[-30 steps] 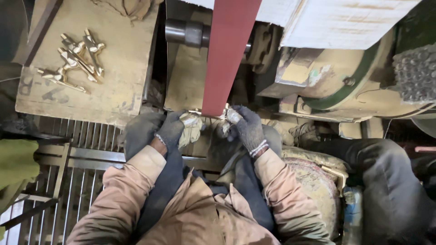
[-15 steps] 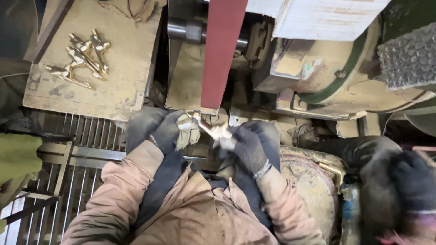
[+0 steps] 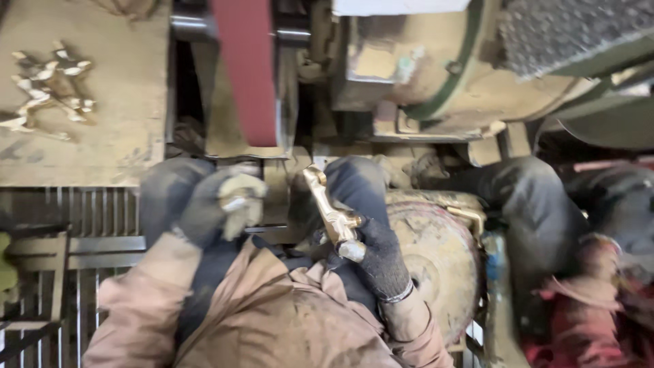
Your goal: The person sits at a belt sander and repeatedly presses small brass-colored metal parts against the moving belt to smooth or polish their surfaces. They handle the parts one at a time, rotating them to contact different edges, then place finished pieces on a nearby cardboard surface.
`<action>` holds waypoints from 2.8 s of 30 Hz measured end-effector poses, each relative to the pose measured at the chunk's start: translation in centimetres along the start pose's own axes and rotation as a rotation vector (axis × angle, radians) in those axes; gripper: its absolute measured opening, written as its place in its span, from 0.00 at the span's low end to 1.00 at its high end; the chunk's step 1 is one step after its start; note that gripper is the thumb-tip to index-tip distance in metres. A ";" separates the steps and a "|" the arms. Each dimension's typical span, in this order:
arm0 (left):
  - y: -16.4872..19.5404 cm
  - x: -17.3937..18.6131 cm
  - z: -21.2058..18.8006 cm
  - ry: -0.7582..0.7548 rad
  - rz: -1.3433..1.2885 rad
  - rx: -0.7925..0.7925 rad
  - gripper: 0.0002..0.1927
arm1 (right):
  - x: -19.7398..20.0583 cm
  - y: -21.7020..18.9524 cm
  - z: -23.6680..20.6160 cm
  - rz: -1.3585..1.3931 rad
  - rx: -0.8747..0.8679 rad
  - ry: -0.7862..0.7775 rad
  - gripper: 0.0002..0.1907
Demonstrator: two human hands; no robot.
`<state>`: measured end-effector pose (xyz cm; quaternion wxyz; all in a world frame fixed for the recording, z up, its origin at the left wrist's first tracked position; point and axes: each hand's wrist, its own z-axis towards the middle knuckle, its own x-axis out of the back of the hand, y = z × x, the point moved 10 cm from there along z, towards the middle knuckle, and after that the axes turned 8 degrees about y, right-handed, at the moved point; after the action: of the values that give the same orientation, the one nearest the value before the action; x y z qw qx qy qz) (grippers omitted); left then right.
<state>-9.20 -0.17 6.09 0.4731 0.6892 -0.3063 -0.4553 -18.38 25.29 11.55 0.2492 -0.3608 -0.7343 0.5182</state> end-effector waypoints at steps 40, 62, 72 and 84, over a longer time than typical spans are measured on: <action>6.0 19.2 -7.0 0.896 0.727 -0.380 0.32 | 3.9 -2.8 3.0 -0.474 0.418 0.405 0.11; 13.7 27.5 2.8 0.699 1.565 -0.168 0.15 | -4.6 -4.0 7.6 -0.833 0.482 0.119 0.11; 13.7 27.7 -2.2 0.960 1.215 -0.292 0.21 | -3.5 -3.5 7.5 -0.754 0.416 0.153 0.09; 11.6 20.7 -12.2 0.831 -0.044 -0.350 0.18 | -2.7 -2.4 6.9 -0.764 0.436 0.132 0.09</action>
<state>10.29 -17.54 11.62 0.6556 0.7295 0.0062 -0.1949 -22.47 18.65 11.54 0.5397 -0.0348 -0.6709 0.5073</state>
